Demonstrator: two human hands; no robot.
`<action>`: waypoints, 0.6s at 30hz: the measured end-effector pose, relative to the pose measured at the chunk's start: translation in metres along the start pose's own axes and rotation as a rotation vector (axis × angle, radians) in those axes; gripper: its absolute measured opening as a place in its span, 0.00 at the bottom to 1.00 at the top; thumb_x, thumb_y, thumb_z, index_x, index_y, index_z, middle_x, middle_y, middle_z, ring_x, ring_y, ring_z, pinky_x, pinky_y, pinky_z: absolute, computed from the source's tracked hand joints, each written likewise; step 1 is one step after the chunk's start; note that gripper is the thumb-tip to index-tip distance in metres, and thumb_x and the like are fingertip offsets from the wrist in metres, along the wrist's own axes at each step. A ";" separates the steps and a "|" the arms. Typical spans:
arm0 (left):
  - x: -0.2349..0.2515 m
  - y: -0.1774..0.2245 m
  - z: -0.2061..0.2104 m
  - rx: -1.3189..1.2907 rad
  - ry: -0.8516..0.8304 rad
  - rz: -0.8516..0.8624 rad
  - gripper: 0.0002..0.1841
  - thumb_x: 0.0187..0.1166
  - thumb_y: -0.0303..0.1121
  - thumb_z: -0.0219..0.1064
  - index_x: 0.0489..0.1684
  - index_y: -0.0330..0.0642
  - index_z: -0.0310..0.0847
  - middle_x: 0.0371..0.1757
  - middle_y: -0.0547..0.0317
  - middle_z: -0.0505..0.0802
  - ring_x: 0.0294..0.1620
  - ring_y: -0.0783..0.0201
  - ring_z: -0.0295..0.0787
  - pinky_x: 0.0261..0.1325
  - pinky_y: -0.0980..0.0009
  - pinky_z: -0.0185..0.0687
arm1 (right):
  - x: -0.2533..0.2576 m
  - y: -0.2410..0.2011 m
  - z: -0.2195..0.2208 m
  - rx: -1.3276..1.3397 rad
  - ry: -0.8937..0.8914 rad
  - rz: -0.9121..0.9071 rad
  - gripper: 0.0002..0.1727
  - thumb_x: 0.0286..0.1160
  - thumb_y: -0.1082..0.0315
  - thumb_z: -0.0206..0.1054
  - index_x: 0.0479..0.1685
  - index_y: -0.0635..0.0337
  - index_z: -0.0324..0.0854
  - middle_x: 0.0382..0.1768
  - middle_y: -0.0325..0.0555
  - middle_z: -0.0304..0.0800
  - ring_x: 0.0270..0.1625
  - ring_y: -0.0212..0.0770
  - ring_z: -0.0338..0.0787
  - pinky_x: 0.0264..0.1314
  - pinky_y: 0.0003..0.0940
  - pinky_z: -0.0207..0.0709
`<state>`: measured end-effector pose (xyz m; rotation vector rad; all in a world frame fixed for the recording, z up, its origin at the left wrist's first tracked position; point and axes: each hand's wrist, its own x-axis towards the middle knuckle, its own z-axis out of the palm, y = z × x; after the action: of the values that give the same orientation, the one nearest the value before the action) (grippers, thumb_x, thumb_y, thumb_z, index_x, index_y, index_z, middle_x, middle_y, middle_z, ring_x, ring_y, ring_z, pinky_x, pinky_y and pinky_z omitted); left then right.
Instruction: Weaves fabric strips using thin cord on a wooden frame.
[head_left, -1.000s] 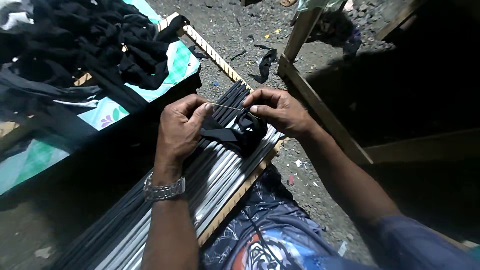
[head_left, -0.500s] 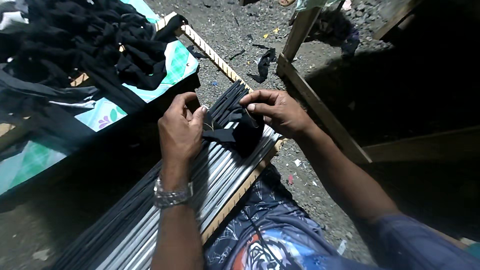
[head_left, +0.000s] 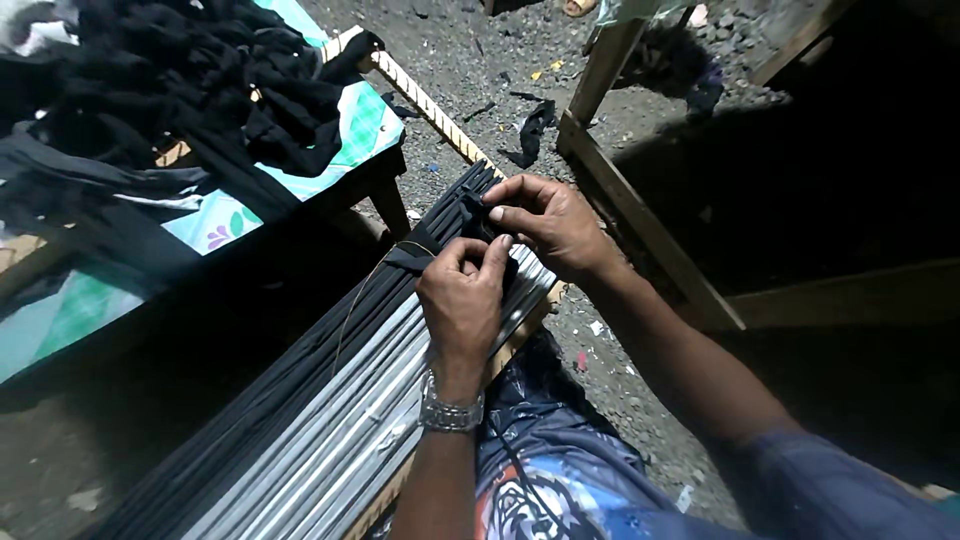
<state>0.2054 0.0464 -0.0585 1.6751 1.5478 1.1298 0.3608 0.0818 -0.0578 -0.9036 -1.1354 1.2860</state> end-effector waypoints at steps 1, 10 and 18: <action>0.000 -0.001 0.001 -0.002 0.010 -0.004 0.10 0.78 0.45 0.75 0.34 0.50 0.89 0.10 0.69 0.74 0.07 0.70 0.62 0.12 0.71 0.62 | 0.000 0.000 0.001 0.001 0.001 -0.005 0.11 0.78 0.78 0.66 0.56 0.68 0.84 0.46 0.51 0.91 0.43 0.38 0.91 0.49 0.35 0.89; -0.002 -0.018 -0.011 -0.480 -0.139 -0.095 0.04 0.81 0.31 0.71 0.42 0.43 0.90 0.27 0.57 0.87 0.15 0.67 0.72 0.16 0.74 0.68 | 0.002 0.002 -0.003 0.081 0.030 0.036 0.12 0.80 0.79 0.63 0.57 0.67 0.85 0.49 0.51 0.91 0.46 0.40 0.91 0.51 0.37 0.89; 0.001 -0.025 -0.021 -0.768 -0.316 -0.210 0.06 0.84 0.31 0.63 0.41 0.43 0.87 0.24 0.61 0.79 0.12 0.73 0.60 0.13 0.79 0.59 | 0.001 0.003 -0.008 0.106 -0.013 0.050 0.18 0.81 0.81 0.59 0.67 0.66 0.84 0.58 0.51 0.91 0.52 0.38 0.91 0.55 0.35 0.88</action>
<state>0.1753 0.0488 -0.0698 1.0718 0.8914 1.0892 0.3674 0.0836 -0.0627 -0.8506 -1.0508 1.3810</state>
